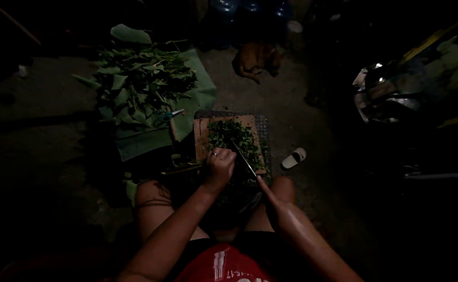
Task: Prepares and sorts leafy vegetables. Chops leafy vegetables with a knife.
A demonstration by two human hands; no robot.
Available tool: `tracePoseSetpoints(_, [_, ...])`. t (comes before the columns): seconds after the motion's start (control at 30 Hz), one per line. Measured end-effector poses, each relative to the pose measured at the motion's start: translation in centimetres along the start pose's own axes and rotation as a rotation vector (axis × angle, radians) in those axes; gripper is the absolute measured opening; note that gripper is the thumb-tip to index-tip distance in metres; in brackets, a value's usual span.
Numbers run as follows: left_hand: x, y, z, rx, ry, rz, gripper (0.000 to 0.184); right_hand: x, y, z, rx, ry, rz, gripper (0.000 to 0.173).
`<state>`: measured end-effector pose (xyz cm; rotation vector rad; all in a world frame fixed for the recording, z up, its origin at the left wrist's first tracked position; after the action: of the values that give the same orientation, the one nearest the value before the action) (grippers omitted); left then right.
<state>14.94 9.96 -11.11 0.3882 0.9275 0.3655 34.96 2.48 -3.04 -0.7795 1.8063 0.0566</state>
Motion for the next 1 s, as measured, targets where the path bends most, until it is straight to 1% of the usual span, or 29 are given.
tracePoseSetpoints(0.1, [-0.2,0.1,-0.1,0.008,0.005,-0.014,0.018,0.6,2.0,0.2,0.043,0.035,-0.058,0.073])
tracePoseSetpoints(0.2, [-0.4,-0.2,-0.3,0.004,-0.014,-0.065,0.025,-0.1,1.7,0.7,-0.012,0.089,-0.008,0.072])
tracePoseSetpoints(0.27, [-0.5,-0.3,-0.2,-0.017,-0.033,-0.064,0.023,-1.0,0.8,0.6,-0.041,0.076,0.027,0.068])
tracePoseSetpoints(0.37, [-0.5,-0.1,-0.1,-0.044,-0.055,-0.055,0.014,-2.2,-1.0,-0.4,-0.020,0.026,0.037,0.066])
tracePoseSetpoints(0.47, [-0.4,-0.2,-0.2,-0.022,-0.044,-0.012,0.012,-1.9,-1.6,-0.9,0.005,-0.009,-0.002,0.067])
tracePoseSetpoints(0.53, [-0.3,-0.1,-0.2,-0.002,-0.039,0.020,0.011,-1.2,-0.9,-1.0,0.025,-0.020,-0.050,0.069])
tracePoseSetpoints(0.6, [-0.5,-0.3,0.0,-0.010,-0.030,-0.005,0.012,0.1,0.4,-0.5,0.023,-0.020,-0.046,0.071])
tracePoseSetpoints(0.7, [-0.7,0.1,-0.2,-0.022,-0.045,-0.051,0.018,0.5,1.8,-0.1,0.032,0.031,-0.050,0.073])
tracePoseSetpoints(0.8, [-0.6,-0.4,-0.3,-0.028,-0.064,-0.066,0.023,-0.5,1.1,0.4,-0.030,0.077,-0.022,0.070])
tracePoseSetpoints(0.9, [-0.7,-0.5,-0.2,-0.061,-0.086,-0.043,0.019,-1.9,-0.5,-0.3,-0.039,0.041,0.015,0.067])
tracePoseSetpoints(1.0, [-0.9,-0.4,0.0,-0.085,-0.093,-0.027,0.016,-2.3,-1.5,-1.0,-0.019,-0.002,-0.010,0.067])
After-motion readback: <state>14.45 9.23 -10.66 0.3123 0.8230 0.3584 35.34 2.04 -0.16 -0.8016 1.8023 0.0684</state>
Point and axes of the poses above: each hand's wrist, its own y-axis towards the middle knuckle, its own x-axis out of the palm, z = x × y, the point moved 2 cm from there along y, towards the middle knuckle, and after that the axes turned 13 degrees about -x, right-handed, at the moved point
